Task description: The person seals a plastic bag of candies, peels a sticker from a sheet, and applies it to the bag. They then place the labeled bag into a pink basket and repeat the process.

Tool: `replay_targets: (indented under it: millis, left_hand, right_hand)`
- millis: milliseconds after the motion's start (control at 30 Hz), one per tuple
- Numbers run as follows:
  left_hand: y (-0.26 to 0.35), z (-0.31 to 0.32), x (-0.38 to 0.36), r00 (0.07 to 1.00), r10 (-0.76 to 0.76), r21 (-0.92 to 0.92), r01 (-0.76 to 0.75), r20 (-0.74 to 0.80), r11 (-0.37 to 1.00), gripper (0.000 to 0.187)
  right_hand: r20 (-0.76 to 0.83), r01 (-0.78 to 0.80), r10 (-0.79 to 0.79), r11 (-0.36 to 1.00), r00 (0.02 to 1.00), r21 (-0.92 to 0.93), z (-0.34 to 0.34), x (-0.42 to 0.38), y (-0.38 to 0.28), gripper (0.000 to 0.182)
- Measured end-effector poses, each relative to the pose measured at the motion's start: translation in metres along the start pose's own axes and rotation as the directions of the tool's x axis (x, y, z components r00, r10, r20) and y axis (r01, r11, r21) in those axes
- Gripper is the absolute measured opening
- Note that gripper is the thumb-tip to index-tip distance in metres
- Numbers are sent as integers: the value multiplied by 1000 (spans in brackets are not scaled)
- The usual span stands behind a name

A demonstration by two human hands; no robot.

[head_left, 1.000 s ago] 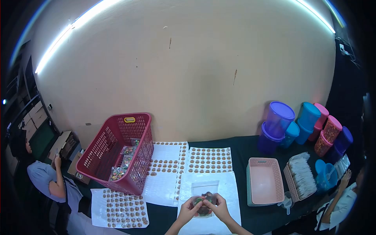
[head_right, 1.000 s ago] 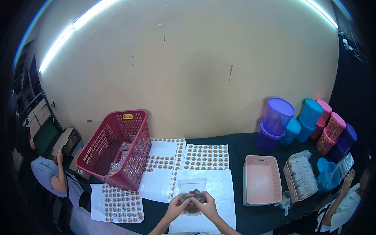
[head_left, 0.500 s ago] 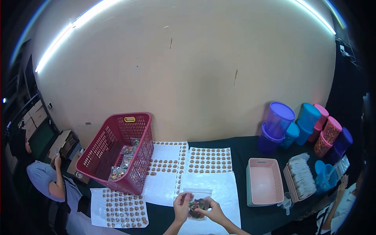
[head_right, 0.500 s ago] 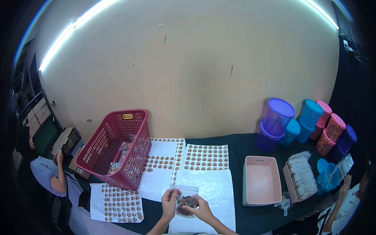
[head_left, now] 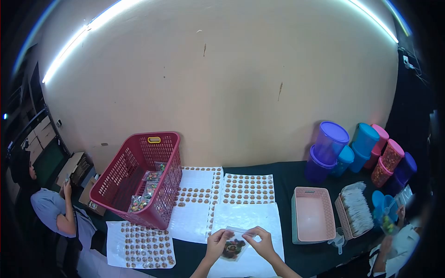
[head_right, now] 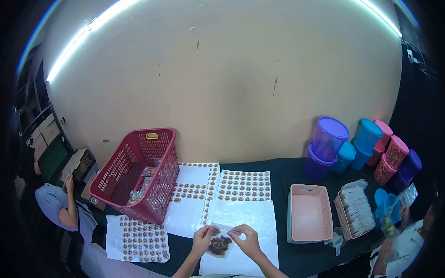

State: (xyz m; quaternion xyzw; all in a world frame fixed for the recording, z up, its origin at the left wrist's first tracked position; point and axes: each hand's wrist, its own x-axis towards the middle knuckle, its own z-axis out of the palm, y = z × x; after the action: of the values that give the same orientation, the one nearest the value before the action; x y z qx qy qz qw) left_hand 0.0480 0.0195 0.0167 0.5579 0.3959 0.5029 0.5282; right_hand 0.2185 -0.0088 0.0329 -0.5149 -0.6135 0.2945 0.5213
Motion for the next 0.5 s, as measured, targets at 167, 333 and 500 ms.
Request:
replay_targets:
  millis: [167, 333, 500]
  left_hand:
    - [22, -2, 2, 995, -12, 276, -16, 100, 961, 16]
    - [3, -4, -1, 976, 34, 359, -111, 213, 927, 14]
    - [17, 0, -6, 998, -27, 290, 8, 62, 957, 13]
  right_hand:
    - [13, 4, -4, 1000, 1000, 5, -6, 4, -9, 13]
    - [147, 111, -93, 986, 985, -121, 0, -1, -6, 14]
    - [185, 141, -112, 979, 976, -150, 5, -2, -17, 16]
